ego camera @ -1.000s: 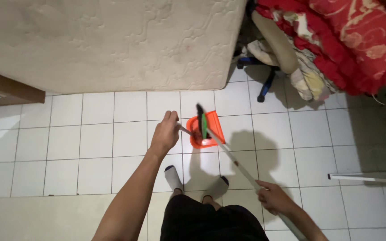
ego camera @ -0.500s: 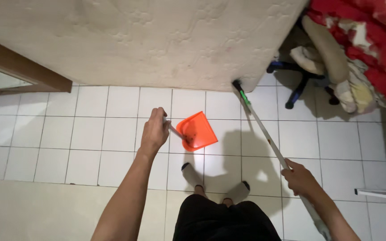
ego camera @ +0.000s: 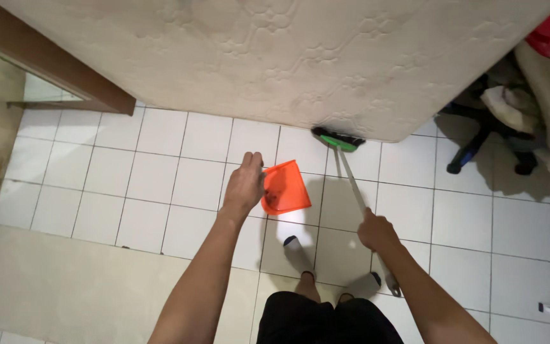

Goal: The person sweeps the tiled floor using a broom and a dustpan, collecting debris into the pan across various areas of the room.

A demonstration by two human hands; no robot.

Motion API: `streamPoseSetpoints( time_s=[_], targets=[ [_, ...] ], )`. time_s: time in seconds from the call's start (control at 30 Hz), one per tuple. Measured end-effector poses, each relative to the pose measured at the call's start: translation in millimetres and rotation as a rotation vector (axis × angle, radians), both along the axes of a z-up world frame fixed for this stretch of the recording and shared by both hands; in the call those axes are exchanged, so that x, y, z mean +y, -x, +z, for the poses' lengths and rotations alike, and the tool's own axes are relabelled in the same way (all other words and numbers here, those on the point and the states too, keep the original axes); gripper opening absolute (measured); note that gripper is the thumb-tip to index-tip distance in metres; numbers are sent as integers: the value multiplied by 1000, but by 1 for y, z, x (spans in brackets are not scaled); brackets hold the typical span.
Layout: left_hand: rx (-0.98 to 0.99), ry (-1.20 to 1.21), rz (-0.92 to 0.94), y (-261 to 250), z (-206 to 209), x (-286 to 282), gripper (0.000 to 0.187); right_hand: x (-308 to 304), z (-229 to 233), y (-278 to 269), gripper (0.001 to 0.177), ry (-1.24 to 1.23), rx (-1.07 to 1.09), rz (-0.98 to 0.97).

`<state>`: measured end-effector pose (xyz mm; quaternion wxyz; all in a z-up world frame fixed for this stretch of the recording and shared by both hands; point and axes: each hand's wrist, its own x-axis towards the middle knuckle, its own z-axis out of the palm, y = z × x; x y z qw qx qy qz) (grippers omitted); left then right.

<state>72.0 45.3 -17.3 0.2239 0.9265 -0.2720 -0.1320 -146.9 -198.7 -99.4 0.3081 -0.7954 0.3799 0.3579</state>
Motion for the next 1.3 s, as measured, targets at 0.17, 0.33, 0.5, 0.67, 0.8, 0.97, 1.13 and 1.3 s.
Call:
streamPoseSetpoints(
  time_s=[0.17, 0.33, 0.5, 0.67, 0.8, 0.97, 1.13, 1.3],
  targets=[
    [18, 36, 37, -2, -2, 11, 24, 15, -33, -43, 55, 57, 40, 121],
    [75, -14, 74, -3, -2, 19, 24, 27, -65, -30, 46, 31, 74, 221],
    [13, 76, 30, -1, -9, 21, 22, 35, -44, 17, 51, -42, 79, 206],
    [-6, 102, 23, 1, -8, 18, 24, 31, -8, 66, 59, -261, 59, 88],
    [-26, 155, 63, 1, -5, 21, 26, 31, 21, 90, 61, -426, 91, 69],
    [-5, 134, 77, 7, -6, 24, 27, 22, 53, 118, 64, -570, -14, -128],
    [-56, 128, 54, 18, -7, 23, 28, -7, 61, 143, 60, -461, -65, -239],
    [-108, 148, 46, 46, -8, 21, 26, -44, 67, 148, 64, -188, -34, -127]
  ],
)
